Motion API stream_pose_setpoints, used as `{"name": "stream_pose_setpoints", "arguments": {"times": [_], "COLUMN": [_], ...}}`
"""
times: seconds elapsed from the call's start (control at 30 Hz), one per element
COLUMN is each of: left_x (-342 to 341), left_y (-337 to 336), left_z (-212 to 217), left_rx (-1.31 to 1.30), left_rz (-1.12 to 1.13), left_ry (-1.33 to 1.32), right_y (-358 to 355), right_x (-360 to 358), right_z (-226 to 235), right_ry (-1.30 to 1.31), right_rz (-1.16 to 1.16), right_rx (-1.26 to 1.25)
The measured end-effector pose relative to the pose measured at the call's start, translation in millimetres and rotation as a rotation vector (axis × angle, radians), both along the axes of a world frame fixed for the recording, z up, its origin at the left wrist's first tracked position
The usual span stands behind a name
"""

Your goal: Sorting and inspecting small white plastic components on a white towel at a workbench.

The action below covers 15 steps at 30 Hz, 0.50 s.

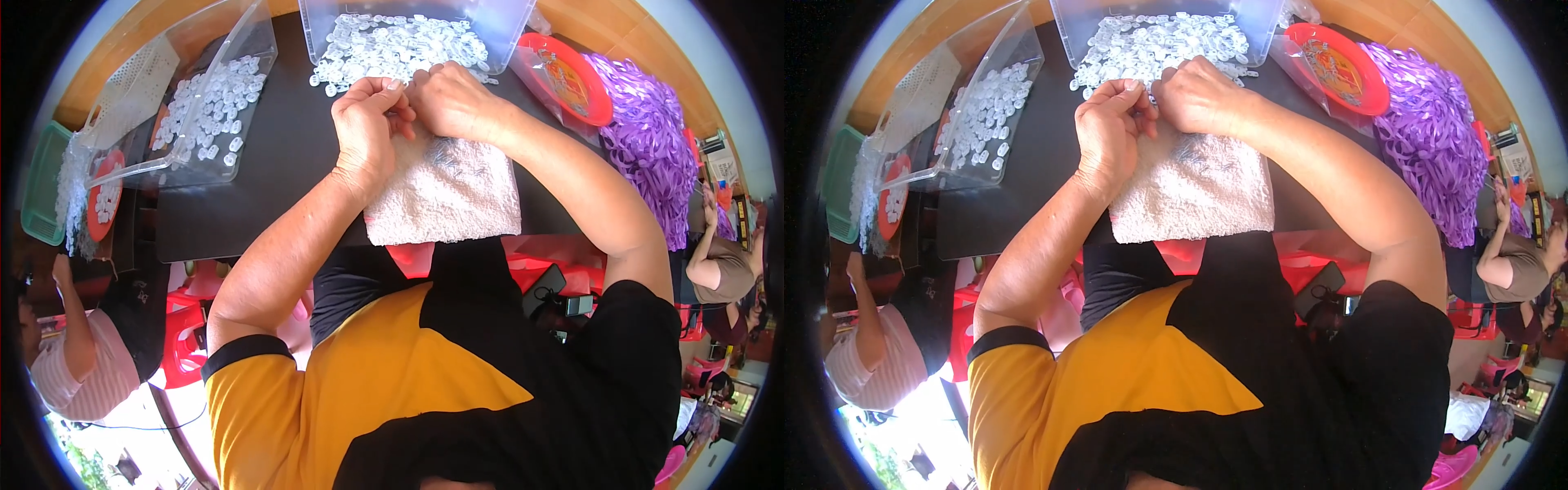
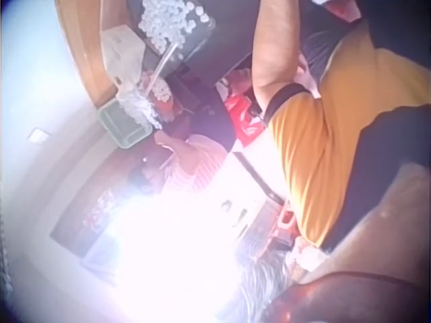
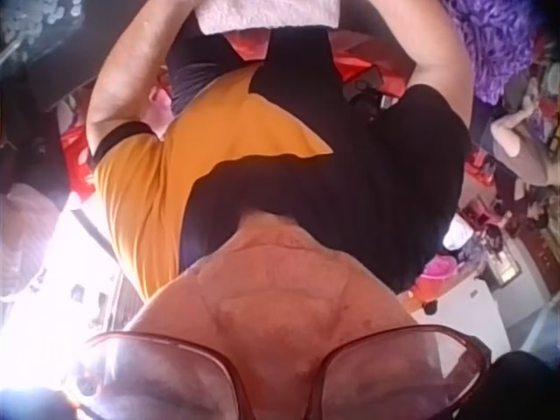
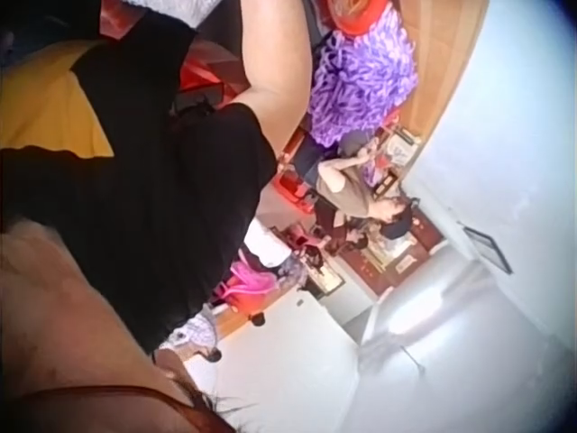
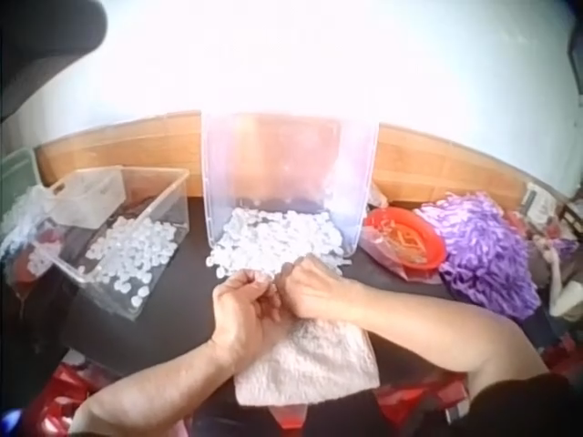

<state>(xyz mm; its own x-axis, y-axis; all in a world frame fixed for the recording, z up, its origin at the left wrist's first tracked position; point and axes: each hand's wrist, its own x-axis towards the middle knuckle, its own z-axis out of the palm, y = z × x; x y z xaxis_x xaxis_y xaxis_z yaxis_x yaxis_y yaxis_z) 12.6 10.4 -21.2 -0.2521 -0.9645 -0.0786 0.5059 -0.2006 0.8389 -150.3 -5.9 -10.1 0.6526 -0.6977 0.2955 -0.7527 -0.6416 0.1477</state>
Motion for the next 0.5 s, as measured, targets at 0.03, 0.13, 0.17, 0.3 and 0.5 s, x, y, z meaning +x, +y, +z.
{"name": "stream_pose_setpoints", "arguments": {"times": [0.03,0.13,0.17,0.3,0.5], "left_x": [0.4,1.3,1.4,0.1,1.6], "left_y": [-0.3,-0.5,-0.4,-0.8,-2.3], "left_z": [0.0,-0.4,-0.7,-1.9,-3.5], "left_rx": [0.001,-0.016,-0.018,-0.023,-0.013], "left_rz": [0.002,-0.002,-0.006,-0.002,0.016], "left_ry": [-0.001,-0.014,-0.012,-0.015,-0.013], "right_y": [1.6,3.8,4.1,3.8,0.6], "right_x": [1.6,5.1,5.7,5.9,8.6], "right_z": [-0.1,2.3,3.2,6.7,11.2], "right_ry": [-0.004,0.039,0.088,0.083,0.092], "right_rz": [-0.034,-0.061,-0.055,-0.033,0.028], "right_rx": [0.009,0.028,0.036,0.056,0.092]}}
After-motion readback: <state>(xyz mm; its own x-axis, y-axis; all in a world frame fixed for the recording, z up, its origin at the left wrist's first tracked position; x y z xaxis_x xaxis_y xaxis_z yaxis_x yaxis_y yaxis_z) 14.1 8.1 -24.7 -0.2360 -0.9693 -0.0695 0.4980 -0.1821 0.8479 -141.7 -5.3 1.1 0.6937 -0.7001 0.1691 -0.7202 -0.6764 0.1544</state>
